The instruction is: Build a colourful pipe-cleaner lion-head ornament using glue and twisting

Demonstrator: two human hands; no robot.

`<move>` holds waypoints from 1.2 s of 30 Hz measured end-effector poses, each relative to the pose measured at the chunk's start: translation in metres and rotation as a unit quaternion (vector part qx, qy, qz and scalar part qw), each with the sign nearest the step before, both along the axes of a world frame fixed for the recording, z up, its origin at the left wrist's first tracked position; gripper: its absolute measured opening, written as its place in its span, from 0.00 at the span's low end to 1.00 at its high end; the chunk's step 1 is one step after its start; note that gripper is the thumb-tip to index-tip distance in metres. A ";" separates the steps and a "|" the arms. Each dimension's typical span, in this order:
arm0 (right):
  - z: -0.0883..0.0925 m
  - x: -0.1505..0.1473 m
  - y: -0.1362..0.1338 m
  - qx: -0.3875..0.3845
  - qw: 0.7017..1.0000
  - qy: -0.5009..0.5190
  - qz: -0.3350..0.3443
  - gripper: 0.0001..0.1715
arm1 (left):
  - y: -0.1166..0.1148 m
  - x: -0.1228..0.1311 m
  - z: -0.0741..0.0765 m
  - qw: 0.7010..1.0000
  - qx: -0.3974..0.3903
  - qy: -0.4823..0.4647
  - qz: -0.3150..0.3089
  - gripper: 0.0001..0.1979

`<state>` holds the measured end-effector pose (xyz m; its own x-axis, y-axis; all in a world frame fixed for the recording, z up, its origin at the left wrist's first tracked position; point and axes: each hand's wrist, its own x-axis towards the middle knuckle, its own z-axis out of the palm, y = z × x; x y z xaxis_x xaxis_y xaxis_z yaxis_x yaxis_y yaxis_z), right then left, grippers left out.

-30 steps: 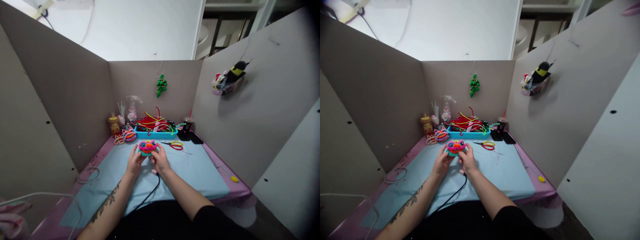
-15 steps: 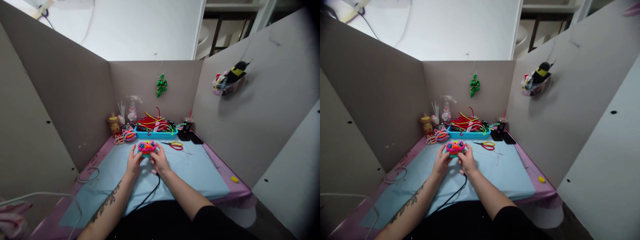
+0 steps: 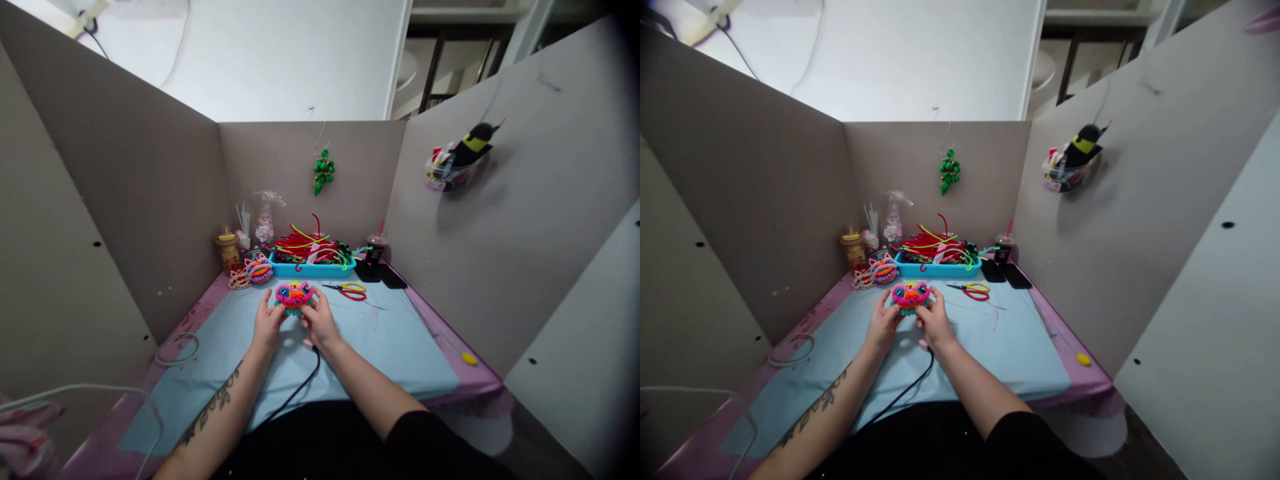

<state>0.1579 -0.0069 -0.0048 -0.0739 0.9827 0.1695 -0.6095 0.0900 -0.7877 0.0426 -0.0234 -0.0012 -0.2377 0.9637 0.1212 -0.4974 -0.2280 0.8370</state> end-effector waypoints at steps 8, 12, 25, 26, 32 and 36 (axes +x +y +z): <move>0.001 0.000 0.000 -0.009 1.000 0.006 0.003 0.37 | -0.002 0.000 0.000 0.999 -0.007 -0.031 -0.005 0.48; 0.002 0.000 -0.001 -0.010 1.000 0.007 0.001 0.37 | -0.002 0.000 -0.001 1.000 -0.003 -0.028 -0.010 0.49; 0.002 0.000 -0.001 -0.006 1.000 0.001 0.000 0.36 | 0.004 0.000 -0.007 1.000 0.006 0.005 -0.002 0.50; 0.002 -0.001 -0.001 -0.004 1.000 0.000 -0.001 0.36 | 0.004 0.000 -0.008 1.000 0.006 0.007 -0.002 0.50; 0.000 -0.001 0.000 0.002 1.000 -0.002 -0.003 0.36 | 0.006 -0.001 -0.010 1.000 0.002 0.010 0.002 0.49; -0.002 -0.001 0.000 0.005 1.000 -0.003 -0.006 0.36 | 0.004 0.000 -0.009 1.000 0.002 0.008 0.001 0.49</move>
<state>0.1568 -0.0068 -0.0065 -0.0636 0.9819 0.1782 -0.6039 0.1043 -0.7902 0.0425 -0.0190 -0.0100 -0.2370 0.9630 0.1280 -0.4841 -0.2313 0.8439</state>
